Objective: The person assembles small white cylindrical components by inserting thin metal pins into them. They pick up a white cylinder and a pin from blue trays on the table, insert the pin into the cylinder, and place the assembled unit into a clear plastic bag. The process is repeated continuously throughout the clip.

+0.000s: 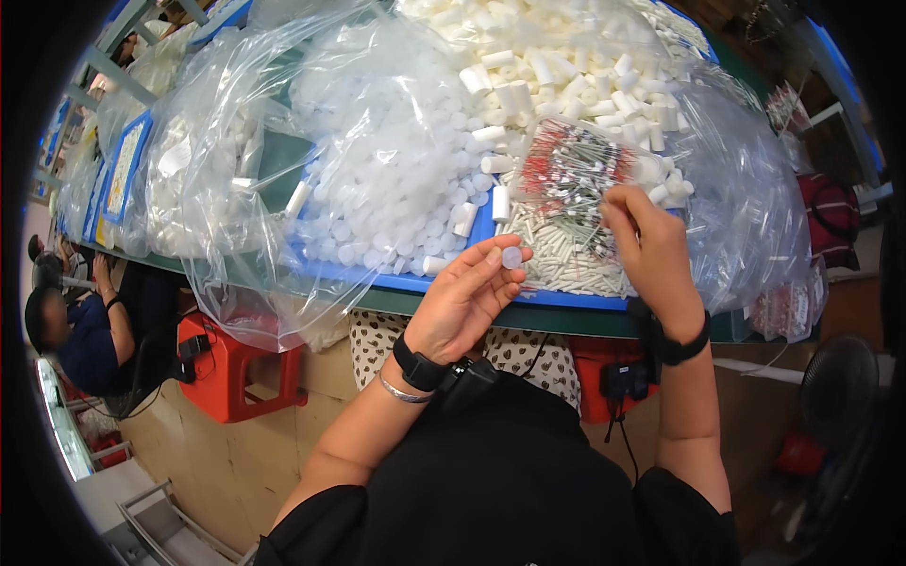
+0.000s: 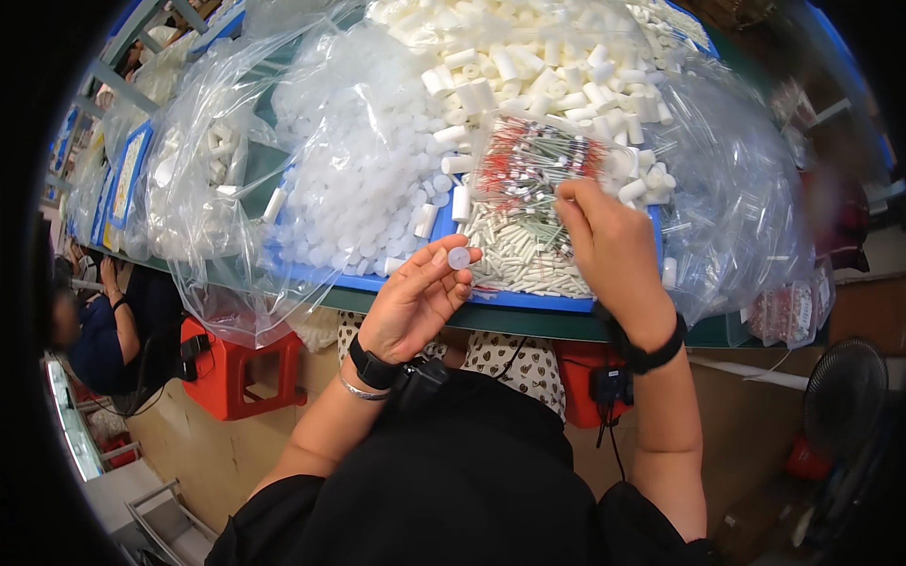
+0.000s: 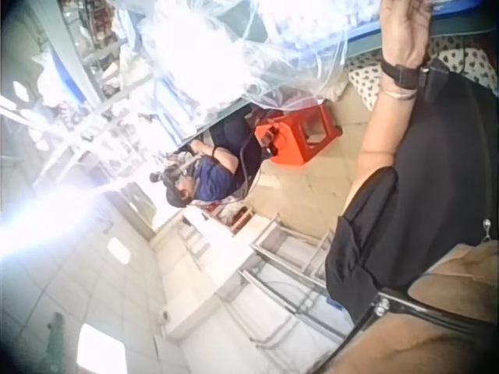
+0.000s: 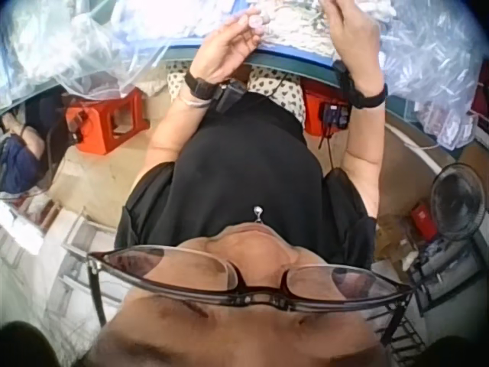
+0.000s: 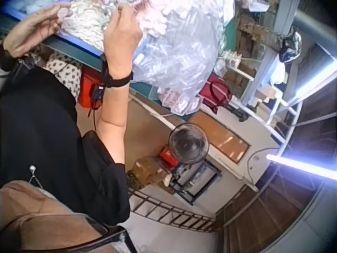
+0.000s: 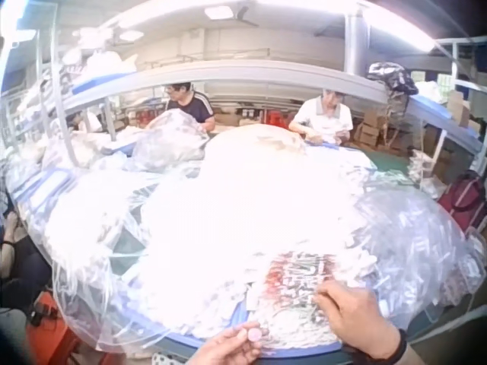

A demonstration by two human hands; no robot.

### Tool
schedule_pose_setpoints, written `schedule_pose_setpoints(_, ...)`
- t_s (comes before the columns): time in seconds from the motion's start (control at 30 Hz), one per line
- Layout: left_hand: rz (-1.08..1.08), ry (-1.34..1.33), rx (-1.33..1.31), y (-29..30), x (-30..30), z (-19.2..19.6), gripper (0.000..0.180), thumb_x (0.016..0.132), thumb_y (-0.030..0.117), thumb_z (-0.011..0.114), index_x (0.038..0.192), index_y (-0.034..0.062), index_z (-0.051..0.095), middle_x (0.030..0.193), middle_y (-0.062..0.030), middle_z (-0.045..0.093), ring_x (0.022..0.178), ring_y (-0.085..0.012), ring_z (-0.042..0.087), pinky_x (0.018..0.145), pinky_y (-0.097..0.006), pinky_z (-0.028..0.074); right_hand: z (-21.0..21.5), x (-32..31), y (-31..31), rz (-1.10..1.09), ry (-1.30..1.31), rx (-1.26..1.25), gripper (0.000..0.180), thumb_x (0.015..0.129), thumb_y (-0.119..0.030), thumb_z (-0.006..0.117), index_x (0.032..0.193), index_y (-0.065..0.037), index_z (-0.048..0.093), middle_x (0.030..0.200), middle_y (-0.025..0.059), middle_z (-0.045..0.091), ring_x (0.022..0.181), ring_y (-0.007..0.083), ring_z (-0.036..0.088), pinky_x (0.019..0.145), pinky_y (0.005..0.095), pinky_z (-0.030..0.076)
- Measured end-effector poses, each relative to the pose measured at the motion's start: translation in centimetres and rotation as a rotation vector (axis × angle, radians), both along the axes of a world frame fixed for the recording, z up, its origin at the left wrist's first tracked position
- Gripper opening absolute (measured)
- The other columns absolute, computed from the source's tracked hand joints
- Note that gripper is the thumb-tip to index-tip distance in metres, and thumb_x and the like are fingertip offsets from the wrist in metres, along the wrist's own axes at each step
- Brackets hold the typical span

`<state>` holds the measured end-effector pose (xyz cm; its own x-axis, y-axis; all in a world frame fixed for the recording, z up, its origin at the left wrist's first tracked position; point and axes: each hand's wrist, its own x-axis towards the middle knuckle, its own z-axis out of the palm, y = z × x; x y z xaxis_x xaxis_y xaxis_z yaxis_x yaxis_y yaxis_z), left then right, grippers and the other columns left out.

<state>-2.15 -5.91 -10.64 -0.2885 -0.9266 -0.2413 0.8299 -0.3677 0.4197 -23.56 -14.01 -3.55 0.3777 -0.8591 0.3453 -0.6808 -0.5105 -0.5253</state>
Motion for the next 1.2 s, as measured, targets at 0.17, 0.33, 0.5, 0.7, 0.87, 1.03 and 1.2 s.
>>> schedule_pose_setpoints(0.17,-0.029,0.051,0.019,0.6,-0.1,-0.4,0.033,0.097,0.015,0.054,0.126,0.0007,0.049,0.115,-0.0112,0.060,0.094,-0.0119,0.060,0.084,-0.025,0.051,-0.2,1.6,4.3,0.171,-0.069,0.155,0.011,0.089,-0.004,0.057,0.099,-0.003,0.060,0.088,0.0164,0.065,0.073,0.0363,0.063,0.061,0.0400,0.048)
schedule_pose_setpoints(0.33,-0.027,0.061,0.025,1.0,-0.1,-1.0,0.034,0.097,0.015,0.054,0.127,-0.0001,0.049,0.112,-0.0094,0.060,0.093,-0.0121,0.059,0.084,-0.026,0.050,-1.5,2.5,5.6,0.205,-0.045,0.043,0.013,0.084,-0.007,0.066,0.097,-0.006,0.066,0.068,0.0076,0.053,0.055,0.0240,0.055,0.050,0.0346,0.044)
schedule_pose_setpoints(0.5,-0.038,0.066,0.024,1.4,-0.2,-1.0,0.039,0.095,0.013,0.056,0.130,-0.0019,0.046,0.105,-0.0062,0.058,0.086,-0.0106,0.055,0.079,-0.023,0.046,-1.7,1.8,6.5,0.109,-0.128,0.033,0.012,0.083,-0.008,0.068,0.094,-0.005,0.067,0.070,0.0081,0.056,0.055,0.0237,0.056,0.051,0.0344,0.044)
schedule_pose_setpoints(0.7,0.058,-0.044,-0.052,1.6,-0.3,-1.0,0.026,0.094,0.009,0.057,0.118,0.0001,0.054,0.094,-0.0039,0.055,0.083,-0.0120,0.051,0.075,-0.025,0.044,-2.7,1.2,6.9,0.115,-0.277,0.058,0.012,0.087,-0.010,0.063,0.098,-0.004,0.061,0.083,0.0129,0.064,0.069,0.0302,0.065,0.058,0.0358,0.050)
schedule_pose_setpoints(0.87,0.085,-0.183,-0.005,1.6,-0.8,-0.2,0.027,0.097,0.018,0.055,0.118,0.0014,0.054,0.112,-0.0122,0.061,0.091,-0.0145,0.063,0.082,-0.025,0.053,-2.2,1.1,7.7,0.111,-0.206,0.133,0.013,0.091,-0.018,0.059,0.098,-0.007,0.056,0.063,0.0140,0.059,0.059,0.0313,0.063,0.051,0.0396,0.047)
schedule_pose_setpoints(1.03,0.062,-0.186,-0.036,1.7,-1.0,-0.3,0.028,0.097,0.017,0.055,0.120,0.0026,0.051,0.113,-0.0107,0.060,0.094,-0.0147,0.062,0.083,-0.025,0.053,-2.9,0.6,7.9,0.111,-0.255,0.127,0.014,0.092,-0.020,0.059,0.095,-0.006,0.057,0.064,0.0134,0.059,0.059,0.0312,0.063,0.051,0.0395,0.046)
schedule_pose_setpoints(1.2,0.055,-0.144,-0.038,2.0,-0.9,-0.5,0.030,0.096,0.016,0.055,0.122,0.0021,0.050,0.113,-0.0099,0.059,0.094,-0.0147,0.061,0.083,-0.025,0.052,-2.9,0.2,8.0,0.096,-0.355,0.111,0.014,0.089,-0.018,0.063,0.094,-0.005,0.059,0.066,0.0130,0.061,0.060,0.0307,0.063,0.052,0.0371,0.047)
